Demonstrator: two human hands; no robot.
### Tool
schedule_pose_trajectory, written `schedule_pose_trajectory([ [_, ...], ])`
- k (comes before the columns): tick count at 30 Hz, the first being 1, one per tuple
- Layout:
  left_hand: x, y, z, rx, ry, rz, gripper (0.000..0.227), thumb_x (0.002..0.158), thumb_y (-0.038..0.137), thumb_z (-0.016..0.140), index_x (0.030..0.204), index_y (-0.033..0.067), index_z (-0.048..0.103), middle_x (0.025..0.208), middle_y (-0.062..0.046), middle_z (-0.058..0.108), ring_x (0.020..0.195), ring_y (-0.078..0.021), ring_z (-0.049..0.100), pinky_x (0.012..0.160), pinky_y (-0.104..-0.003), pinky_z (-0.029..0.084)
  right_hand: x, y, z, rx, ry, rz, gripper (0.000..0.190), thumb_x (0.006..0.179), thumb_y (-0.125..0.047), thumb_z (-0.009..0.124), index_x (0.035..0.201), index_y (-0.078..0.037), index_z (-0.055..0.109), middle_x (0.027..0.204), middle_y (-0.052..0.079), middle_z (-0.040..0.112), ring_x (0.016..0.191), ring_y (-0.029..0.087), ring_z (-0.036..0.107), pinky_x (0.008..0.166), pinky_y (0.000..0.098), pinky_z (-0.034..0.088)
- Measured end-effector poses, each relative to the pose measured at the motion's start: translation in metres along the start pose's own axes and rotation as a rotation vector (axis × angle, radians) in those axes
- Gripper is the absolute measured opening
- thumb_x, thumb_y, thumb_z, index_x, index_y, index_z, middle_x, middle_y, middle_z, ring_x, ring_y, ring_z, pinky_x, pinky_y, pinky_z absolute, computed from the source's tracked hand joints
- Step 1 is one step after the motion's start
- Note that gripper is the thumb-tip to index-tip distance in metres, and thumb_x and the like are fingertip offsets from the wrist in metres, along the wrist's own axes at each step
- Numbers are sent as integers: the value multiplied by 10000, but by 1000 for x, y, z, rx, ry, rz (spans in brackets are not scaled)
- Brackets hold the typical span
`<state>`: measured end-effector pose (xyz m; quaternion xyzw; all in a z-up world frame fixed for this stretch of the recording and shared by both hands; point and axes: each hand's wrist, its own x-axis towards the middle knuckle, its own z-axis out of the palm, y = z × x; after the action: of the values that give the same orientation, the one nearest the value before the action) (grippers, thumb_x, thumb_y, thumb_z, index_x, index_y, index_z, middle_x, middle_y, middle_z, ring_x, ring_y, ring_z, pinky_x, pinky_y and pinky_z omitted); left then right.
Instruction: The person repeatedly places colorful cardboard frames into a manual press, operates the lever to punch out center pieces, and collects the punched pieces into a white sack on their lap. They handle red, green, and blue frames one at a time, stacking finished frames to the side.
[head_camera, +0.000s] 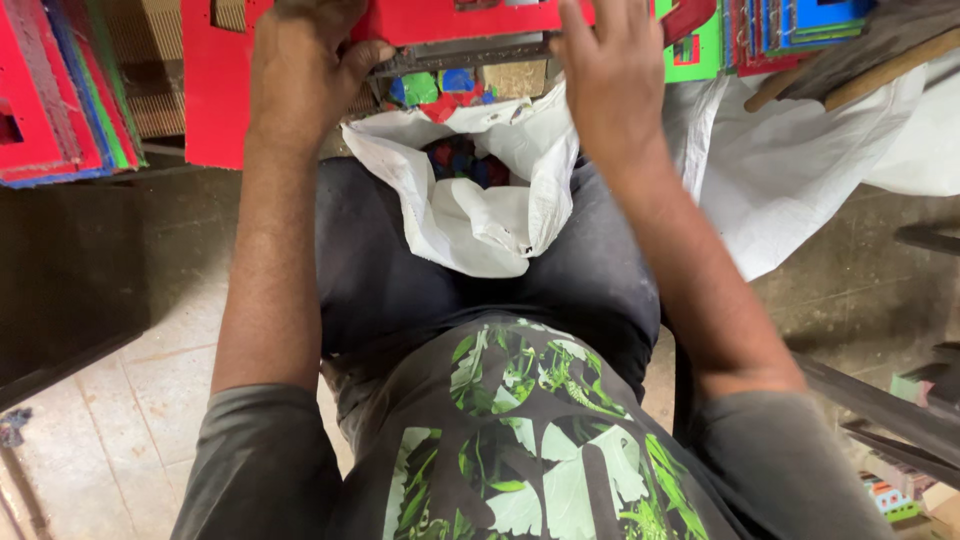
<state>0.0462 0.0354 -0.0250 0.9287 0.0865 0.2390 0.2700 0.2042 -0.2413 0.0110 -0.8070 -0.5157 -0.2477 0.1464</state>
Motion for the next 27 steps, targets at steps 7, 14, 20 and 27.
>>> schedule_pose_trajectory([
  [7,-3,-3,3,35,74,74,413,840,202,935,1135,-19,750,986,-178,708,895,-365,677,762,-446,535,-78,-68,-18,306,-134,214,211,911,-105,774,1106,-39,728,1052,125,667,914,318,669,768,426,545],
  [14,-4,-3,0,46,130,146,453,829,173,935,1199,-8,748,1081,-182,710,946,-367,682,795,-440,544,-101,-79,-22,443,-168,234,230,876,-88,788,1097,-45,737,1053,115,682,931,309,690,794,408,565],
  [20,-3,7,-3,9,92,138,493,825,127,916,1255,-35,735,1133,-208,702,935,-355,688,771,-418,555,-116,-45,-45,392,-189,318,202,904,-109,803,1088,-59,735,1059,109,691,935,318,695,801,413,565],
  [27,1,21,-7,23,88,71,523,838,161,957,1273,-29,739,1037,-192,696,864,-355,684,720,-437,549,-108,-10,-62,370,-267,393,189,905,-105,818,1074,-58,748,1043,129,698,913,327,693,773,424,557],
])
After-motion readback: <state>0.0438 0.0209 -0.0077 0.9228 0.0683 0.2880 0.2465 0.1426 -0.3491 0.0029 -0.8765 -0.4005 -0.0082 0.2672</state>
